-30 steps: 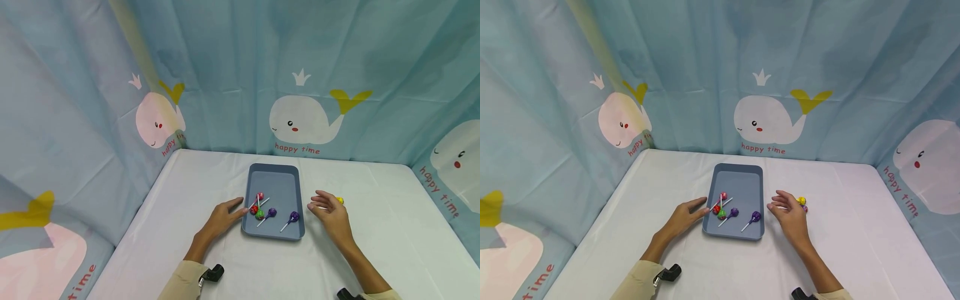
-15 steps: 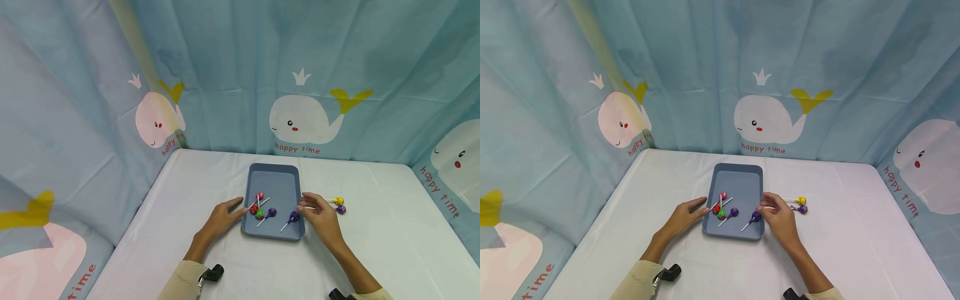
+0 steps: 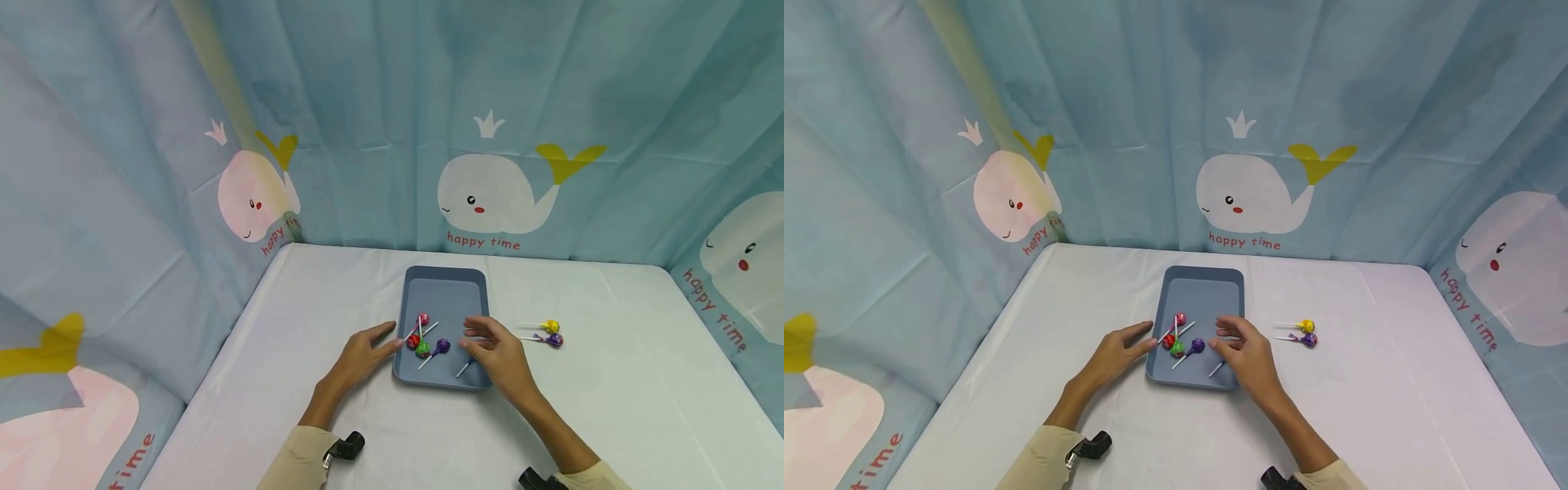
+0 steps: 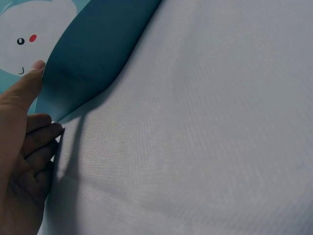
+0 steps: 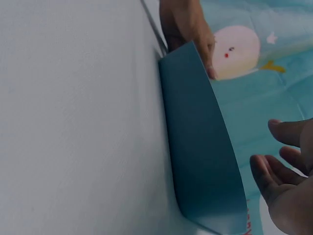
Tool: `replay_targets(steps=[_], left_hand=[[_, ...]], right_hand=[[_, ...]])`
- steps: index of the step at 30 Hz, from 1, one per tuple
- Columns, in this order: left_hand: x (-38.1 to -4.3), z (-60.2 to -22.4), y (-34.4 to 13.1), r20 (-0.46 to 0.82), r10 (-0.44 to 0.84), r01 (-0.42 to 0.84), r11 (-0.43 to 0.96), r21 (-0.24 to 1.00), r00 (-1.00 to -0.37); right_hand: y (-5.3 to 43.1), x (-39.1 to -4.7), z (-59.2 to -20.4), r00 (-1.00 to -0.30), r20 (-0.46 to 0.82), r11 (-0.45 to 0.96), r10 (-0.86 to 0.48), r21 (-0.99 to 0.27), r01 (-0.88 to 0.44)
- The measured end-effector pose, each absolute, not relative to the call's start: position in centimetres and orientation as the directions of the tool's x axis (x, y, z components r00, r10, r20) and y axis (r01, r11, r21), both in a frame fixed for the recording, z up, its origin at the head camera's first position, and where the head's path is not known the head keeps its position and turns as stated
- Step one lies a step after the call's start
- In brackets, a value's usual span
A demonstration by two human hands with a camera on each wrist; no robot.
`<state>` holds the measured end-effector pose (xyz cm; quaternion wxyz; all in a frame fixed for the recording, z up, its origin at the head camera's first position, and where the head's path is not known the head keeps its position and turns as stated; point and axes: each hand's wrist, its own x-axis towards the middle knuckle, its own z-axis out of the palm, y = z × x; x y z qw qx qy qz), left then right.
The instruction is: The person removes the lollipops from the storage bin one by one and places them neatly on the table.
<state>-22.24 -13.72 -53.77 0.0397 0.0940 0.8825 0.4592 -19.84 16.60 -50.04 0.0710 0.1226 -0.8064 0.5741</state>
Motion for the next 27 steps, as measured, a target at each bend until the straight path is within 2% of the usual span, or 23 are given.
replay_targets(steps=[11,27], left_hand=[[-22.3,-53.9,-13.7,0.021,0.197,0.13,0.558,0.819,-0.98],[-22.3,-53.9,-13.8,0.036,0.198,0.141,0.549,0.824,-0.979]], right_hand=[[14.2,-20.2,-50.2,-0.981,0.138,0.395,-0.134,-0.9,-0.181],[12.9,-21.2,-50.9,-0.989,0.096,0.437,-0.114,-0.889,-0.137]])
